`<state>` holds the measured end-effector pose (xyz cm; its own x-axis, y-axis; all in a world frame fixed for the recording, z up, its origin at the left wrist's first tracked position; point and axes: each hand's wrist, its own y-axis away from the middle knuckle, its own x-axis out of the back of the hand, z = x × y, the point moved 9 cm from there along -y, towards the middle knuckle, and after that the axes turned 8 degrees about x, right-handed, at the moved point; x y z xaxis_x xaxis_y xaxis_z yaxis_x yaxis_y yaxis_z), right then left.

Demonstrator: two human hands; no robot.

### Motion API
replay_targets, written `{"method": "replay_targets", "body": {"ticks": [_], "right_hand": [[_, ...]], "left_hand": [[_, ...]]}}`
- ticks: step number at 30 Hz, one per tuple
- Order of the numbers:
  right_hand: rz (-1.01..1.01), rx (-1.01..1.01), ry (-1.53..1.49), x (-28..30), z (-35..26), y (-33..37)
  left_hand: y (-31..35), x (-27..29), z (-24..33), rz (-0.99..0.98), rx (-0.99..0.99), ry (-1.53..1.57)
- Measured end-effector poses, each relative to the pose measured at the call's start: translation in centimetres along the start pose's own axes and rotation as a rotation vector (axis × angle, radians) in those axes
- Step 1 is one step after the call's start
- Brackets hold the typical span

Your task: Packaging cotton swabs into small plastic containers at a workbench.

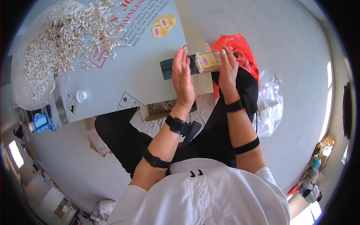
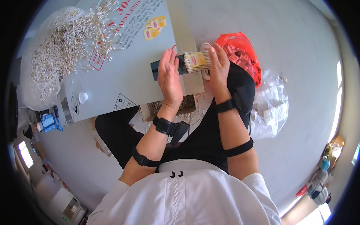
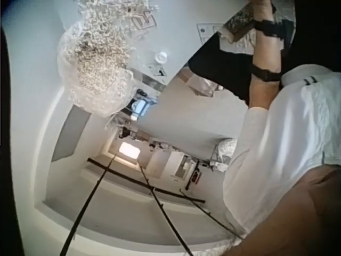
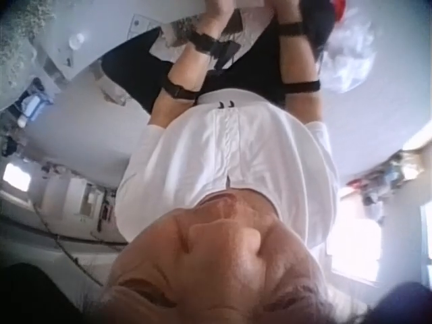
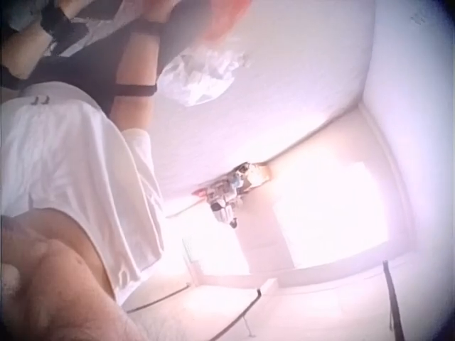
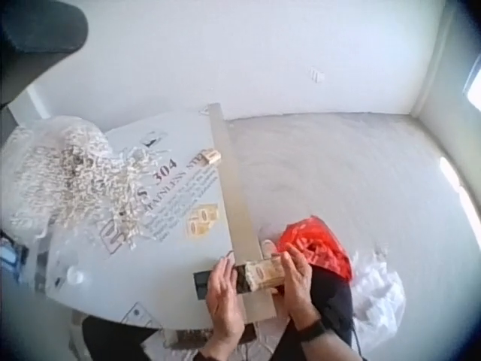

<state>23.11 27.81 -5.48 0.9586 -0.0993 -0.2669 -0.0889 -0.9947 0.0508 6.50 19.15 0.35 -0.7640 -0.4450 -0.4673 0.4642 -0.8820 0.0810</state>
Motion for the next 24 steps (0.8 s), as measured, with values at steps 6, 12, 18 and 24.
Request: {"method": "replay_targets", "body": {"ticks": [6, 12, 18, 24], "right_hand": [[0.221, 0.411, 0.247, 2.7, -5.2, 0.3], [-0.201, 0.610, 0.810, -3.5, -7.7, 2.0], [-0.558, 0.586, 1.231, -5.5, -4.3, 2.6], [-0.549, 0.370, 0.931, -5.0, -3.5, 2.2]], "left_hand": [[-0.3, 6.7, 2.0, 0.134, -0.041, -0.326], [-1.9, 15.7, 5.5, 0.246, -0.001, -0.393], [-1.6, 14.9, 5.3, 0.176, -0.051, -0.434], [-1.3, 14.7, 5.7, 0.177, -0.162, -0.528]]}}
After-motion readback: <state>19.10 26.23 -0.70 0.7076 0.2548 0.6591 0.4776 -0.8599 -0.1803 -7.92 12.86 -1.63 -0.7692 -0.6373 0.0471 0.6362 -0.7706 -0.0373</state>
